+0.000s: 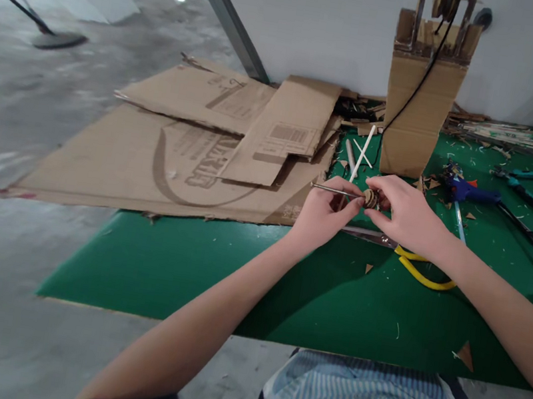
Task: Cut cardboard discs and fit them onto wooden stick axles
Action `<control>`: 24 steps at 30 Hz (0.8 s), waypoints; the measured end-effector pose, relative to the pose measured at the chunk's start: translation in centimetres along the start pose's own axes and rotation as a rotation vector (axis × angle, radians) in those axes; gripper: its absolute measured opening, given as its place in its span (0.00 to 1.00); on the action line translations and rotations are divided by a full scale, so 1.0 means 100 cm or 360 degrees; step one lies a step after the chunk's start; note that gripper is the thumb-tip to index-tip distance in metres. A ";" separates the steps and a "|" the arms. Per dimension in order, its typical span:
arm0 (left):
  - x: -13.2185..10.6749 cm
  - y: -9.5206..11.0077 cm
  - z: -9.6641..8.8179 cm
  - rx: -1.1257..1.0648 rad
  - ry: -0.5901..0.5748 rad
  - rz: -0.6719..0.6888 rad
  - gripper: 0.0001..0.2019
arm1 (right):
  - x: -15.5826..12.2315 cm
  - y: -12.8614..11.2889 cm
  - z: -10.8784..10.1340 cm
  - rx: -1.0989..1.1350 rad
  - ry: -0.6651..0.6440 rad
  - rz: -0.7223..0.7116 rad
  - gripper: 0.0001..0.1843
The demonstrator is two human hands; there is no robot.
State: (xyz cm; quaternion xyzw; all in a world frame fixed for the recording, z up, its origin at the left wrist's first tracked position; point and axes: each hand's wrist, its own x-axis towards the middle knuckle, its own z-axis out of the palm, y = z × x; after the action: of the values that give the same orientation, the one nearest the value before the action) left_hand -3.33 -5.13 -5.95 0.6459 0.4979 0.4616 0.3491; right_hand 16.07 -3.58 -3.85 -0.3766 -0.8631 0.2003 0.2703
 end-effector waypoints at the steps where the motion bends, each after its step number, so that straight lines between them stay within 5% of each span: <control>1: 0.000 -0.001 0.000 -0.0020 -0.0007 -0.0004 0.03 | 0.000 0.000 0.001 -0.0010 -0.0005 -0.0015 0.21; 13: -0.002 -0.006 0.004 -0.0151 -0.0007 -0.0054 0.08 | 0.004 0.002 -0.003 0.0007 0.0013 -0.0066 0.11; 19: -0.002 -0.006 -0.003 -0.0629 0.0017 -0.0130 0.22 | 0.011 0.008 -0.013 0.0682 0.0377 0.0344 0.13; 24: -0.006 0.003 -0.002 -0.0478 -0.0040 -0.0028 0.24 | 0.016 0.007 -0.018 0.1197 0.0453 0.0460 0.21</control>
State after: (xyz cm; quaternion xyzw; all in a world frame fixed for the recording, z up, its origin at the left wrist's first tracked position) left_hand -3.49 -5.76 -5.79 0.5879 0.4244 0.5196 0.4519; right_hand 16.67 -1.67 -2.39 -0.3929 -0.6224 0.4830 0.4743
